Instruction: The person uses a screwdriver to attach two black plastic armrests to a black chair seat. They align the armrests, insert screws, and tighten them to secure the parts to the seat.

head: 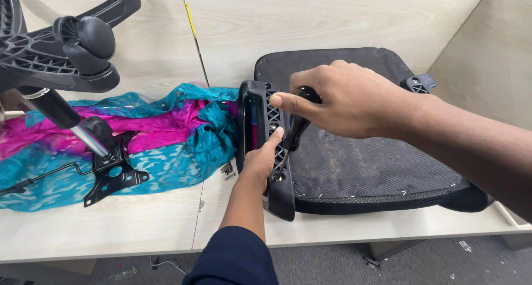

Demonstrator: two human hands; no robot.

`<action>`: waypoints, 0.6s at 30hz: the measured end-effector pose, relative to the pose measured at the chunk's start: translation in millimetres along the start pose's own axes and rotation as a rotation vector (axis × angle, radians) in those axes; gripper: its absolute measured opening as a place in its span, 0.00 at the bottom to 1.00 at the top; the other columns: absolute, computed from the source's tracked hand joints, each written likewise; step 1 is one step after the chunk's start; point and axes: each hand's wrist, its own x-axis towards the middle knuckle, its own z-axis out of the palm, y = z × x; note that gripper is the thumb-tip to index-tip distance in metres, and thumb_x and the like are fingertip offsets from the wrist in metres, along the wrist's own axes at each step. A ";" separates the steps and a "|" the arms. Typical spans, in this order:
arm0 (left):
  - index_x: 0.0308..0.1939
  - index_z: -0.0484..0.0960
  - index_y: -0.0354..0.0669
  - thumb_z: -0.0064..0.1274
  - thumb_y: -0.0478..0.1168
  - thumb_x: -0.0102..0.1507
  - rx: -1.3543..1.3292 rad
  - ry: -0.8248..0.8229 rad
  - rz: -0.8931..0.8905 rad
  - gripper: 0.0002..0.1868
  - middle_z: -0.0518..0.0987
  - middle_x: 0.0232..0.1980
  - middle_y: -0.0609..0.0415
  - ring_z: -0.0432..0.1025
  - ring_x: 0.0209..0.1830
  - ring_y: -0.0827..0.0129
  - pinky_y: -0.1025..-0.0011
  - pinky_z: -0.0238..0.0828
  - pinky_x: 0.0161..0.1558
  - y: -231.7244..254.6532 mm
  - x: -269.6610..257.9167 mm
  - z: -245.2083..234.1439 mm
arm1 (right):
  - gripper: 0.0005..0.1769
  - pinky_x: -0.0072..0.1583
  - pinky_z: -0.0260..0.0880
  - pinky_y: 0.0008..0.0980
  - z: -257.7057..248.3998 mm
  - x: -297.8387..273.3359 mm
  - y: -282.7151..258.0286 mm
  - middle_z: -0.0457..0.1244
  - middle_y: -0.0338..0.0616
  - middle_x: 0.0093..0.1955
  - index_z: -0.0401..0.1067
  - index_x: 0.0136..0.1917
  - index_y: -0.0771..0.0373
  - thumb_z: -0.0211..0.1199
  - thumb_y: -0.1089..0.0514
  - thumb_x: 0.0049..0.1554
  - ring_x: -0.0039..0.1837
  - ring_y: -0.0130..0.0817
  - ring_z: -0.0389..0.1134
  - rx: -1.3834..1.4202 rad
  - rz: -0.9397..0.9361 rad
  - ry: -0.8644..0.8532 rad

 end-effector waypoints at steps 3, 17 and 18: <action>0.67 0.69 0.22 0.60 0.68 0.54 0.026 -0.003 -0.028 0.55 0.72 0.69 0.35 0.68 0.70 0.52 0.61 0.62 0.69 1.5 0.4 -0.2 | 0.20 0.33 0.68 0.36 0.6 -2.8 -0.5 0.64 0.36 0.26 0.73 0.50 0.60 0.53 0.42 0.67 0.29 0.33 0.66 0.187 -0.233 0.089; 0.66 0.72 0.24 0.58 0.70 0.54 0.126 0.040 -0.037 0.54 0.71 0.70 0.35 0.67 0.71 0.50 0.60 0.60 0.70 6.7 -5.8 -0.4 | 0.22 0.36 0.65 0.35 1.1 -6.0 -14.6 0.64 0.42 0.28 0.72 0.54 0.61 0.52 0.41 0.67 0.31 0.30 0.67 0.003 0.080 0.042; 0.66 0.72 0.24 0.58 0.71 0.54 0.145 0.045 -0.041 0.54 0.70 0.71 0.35 0.66 0.71 0.49 0.59 0.59 0.71 7.3 -6.3 -0.8 | 0.22 0.36 0.66 0.35 1.8 -4.4 -14.6 0.65 0.42 0.29 0.73 0.53 0.63 0.54 0.42 0.68 0.31 0.31 0.67 0.028 0.062 0.057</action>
